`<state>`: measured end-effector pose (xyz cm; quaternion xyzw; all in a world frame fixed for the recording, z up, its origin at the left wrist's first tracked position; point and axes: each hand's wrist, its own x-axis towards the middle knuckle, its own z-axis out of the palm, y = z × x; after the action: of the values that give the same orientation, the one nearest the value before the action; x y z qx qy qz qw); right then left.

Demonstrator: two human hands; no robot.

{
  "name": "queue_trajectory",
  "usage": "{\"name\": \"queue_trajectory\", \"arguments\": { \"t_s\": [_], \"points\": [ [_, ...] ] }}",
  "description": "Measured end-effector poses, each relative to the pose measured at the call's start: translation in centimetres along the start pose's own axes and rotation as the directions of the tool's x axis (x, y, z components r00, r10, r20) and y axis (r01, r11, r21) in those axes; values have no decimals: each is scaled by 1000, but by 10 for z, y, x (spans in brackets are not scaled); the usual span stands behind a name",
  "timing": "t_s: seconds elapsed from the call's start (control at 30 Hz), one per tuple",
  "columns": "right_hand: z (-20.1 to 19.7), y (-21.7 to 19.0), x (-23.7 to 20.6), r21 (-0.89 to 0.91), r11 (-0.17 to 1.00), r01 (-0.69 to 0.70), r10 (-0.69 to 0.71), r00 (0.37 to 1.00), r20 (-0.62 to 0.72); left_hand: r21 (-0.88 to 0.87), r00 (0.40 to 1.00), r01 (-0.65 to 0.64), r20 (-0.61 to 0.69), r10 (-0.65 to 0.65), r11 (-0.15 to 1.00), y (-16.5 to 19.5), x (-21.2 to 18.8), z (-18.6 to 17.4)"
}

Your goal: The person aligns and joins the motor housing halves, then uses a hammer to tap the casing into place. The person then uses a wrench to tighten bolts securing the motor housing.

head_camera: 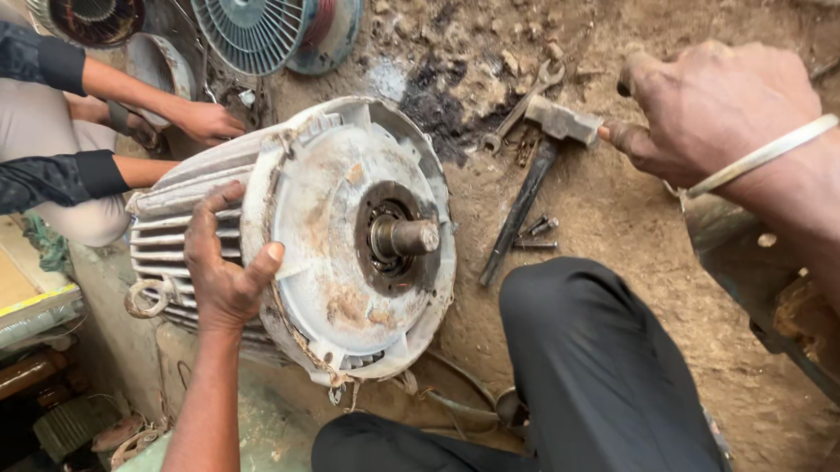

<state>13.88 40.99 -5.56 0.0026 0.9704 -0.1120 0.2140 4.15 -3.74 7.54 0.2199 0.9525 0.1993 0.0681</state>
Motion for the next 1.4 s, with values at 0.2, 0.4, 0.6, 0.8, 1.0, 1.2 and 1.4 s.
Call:
{"name": "queue_trajectory", "arguments": {
  "t_s": [0.2, 0.4, 0.6, 0.8, 1.0, 1.2, 1.4],
  "points": [
    [12, 1, 2, 6, 1000, -13, 13, 1000, 8, -54, 1000, 22, 15, -21, 998, -4, -5, 1],
    [17, 6, 1, 25, 992, 122, -115, 976, -187, -47, 1000, 8, 26, -7, 999, -2, -3, 2],
    [20, 9, 5, 167, 978, 123, -86, 973, -213, 10, 999, 30, 26, -31, 999, -2, -6, 3],
    [14, 7, 5, 258, 964, 67, -32, 990, -136, 124, 1000, -12, 8, 11, 992, -3, -23, 6],
    [21, 7, 11, 276, 961, 33, -13, 997, -75, 131, 998, -18, -63, 26, 991, 6, -52, 12],
    [28, 5, 7, 160, 982, 99, -74, 985, -154, 72, 994, 8, -106, -1, 997, 4, -58, 17],
    [16, -5, 2, 133, 987, 87, -72, 991, -113, -13, 989, 37, -142, -39, 999, -4, -55, 17]
  ]
}}
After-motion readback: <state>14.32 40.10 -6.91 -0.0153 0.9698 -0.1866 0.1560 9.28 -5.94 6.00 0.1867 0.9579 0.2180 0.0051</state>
